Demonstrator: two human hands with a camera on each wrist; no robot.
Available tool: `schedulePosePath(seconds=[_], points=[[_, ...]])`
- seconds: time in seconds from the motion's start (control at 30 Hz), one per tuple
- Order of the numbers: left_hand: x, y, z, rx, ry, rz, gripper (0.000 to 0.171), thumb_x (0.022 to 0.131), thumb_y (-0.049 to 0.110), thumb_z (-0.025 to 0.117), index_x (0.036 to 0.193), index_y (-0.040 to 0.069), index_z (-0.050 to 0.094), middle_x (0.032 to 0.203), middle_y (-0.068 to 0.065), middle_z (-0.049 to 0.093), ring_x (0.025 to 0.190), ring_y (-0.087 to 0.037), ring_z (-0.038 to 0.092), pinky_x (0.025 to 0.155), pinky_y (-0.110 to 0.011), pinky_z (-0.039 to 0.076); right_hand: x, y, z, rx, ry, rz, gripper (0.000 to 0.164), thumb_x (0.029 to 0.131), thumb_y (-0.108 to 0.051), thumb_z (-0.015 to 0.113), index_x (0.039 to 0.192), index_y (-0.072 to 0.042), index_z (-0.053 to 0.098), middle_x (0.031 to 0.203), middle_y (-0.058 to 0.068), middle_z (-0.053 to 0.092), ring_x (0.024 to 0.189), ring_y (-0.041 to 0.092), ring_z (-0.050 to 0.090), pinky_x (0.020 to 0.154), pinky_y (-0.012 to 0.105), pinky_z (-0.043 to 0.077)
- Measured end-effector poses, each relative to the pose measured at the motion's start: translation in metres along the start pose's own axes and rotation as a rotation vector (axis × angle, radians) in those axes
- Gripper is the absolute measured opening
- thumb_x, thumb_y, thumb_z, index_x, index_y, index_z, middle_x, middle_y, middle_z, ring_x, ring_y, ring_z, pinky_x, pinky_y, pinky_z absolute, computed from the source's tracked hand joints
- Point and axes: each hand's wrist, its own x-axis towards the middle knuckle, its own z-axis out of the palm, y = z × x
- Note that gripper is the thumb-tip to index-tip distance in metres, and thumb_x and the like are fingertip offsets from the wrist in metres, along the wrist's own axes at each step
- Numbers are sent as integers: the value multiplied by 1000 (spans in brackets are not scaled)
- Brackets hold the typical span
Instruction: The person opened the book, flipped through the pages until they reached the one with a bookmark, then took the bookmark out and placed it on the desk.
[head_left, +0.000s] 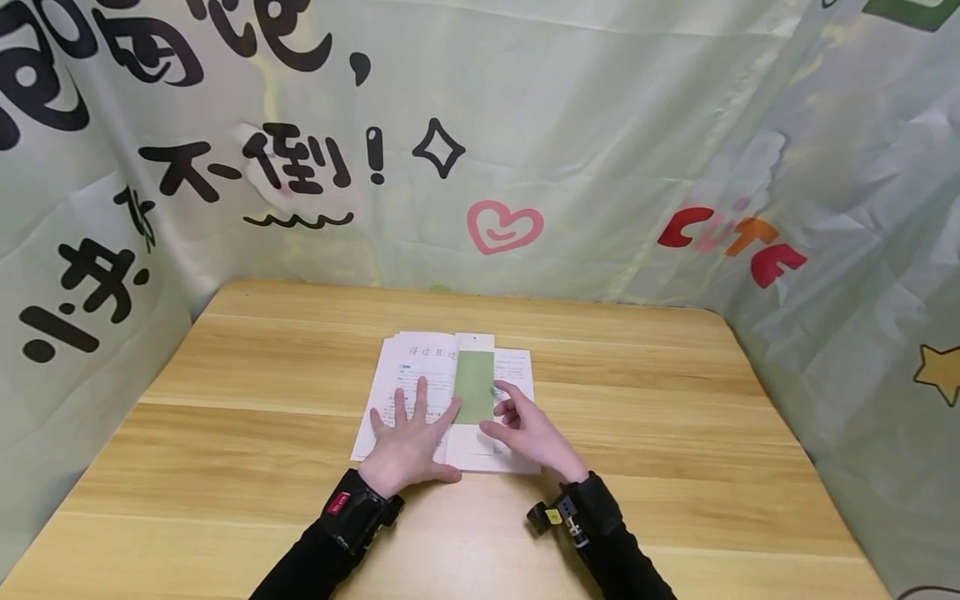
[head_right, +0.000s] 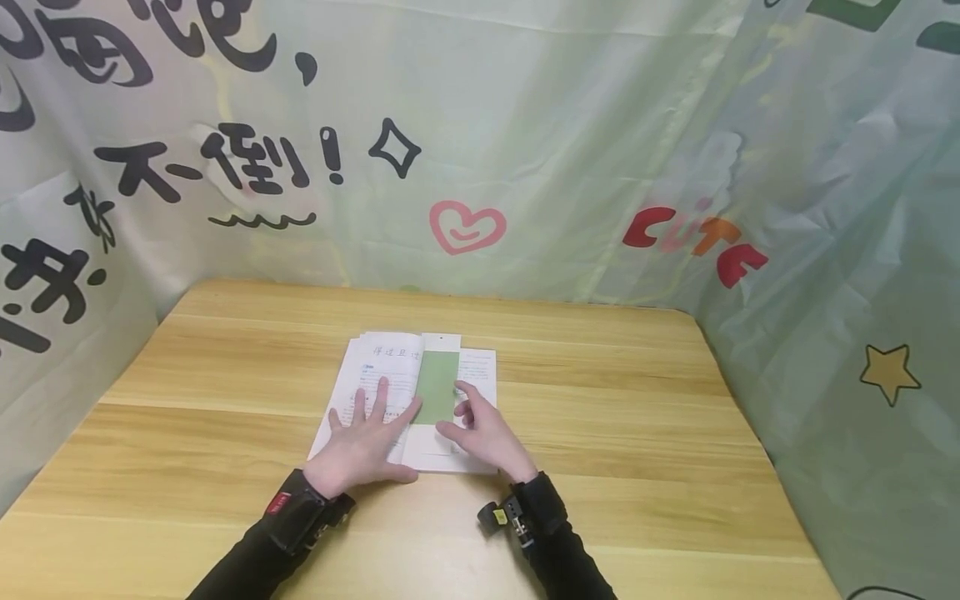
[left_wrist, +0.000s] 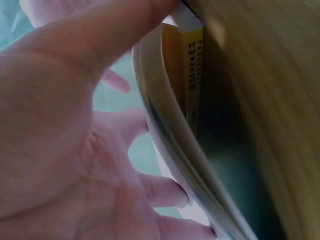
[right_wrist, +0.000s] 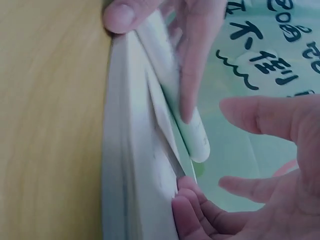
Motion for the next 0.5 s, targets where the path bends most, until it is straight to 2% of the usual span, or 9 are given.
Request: schedulePosePath(seconds=[0.23,0.33,0.43,0.5], points=[[2,-2,3,0,11,5,112,66,61,75,153,12,25,152,-34,14,133,-55,17,94,-81,19,5,-3,9,-86,77,39,72,85,-16,70,141,12,35,84,7,57,70,17,47,61,28,38],[2,-2,3,-2,8,2,114,65,61,75,153,9,24,152,-34,15,133,-55,18,94,-80,20,8,-2,11,-110,103,49,64,85,-14,69,136,14,42,77,4,57,64,15,47,56,27,37],[3,-2,3,1,9,3,114,65,61,75,153,9,24,152,-34,15,133,-55,18,93,-80,21,11,-1,13,-111,95,39,41,87,-13,67,121,9,57,70,3,54,57,12,45,51,24,34],[3,-2,3,1,10,5,114,65,62,75,153,9,24,152,-34,15,133,-55,18,93,-80,21,13,-2,14,-93,82,41,39,89,-12,65,121,8,58,67,2,54,53,11,46,48,23,34]])
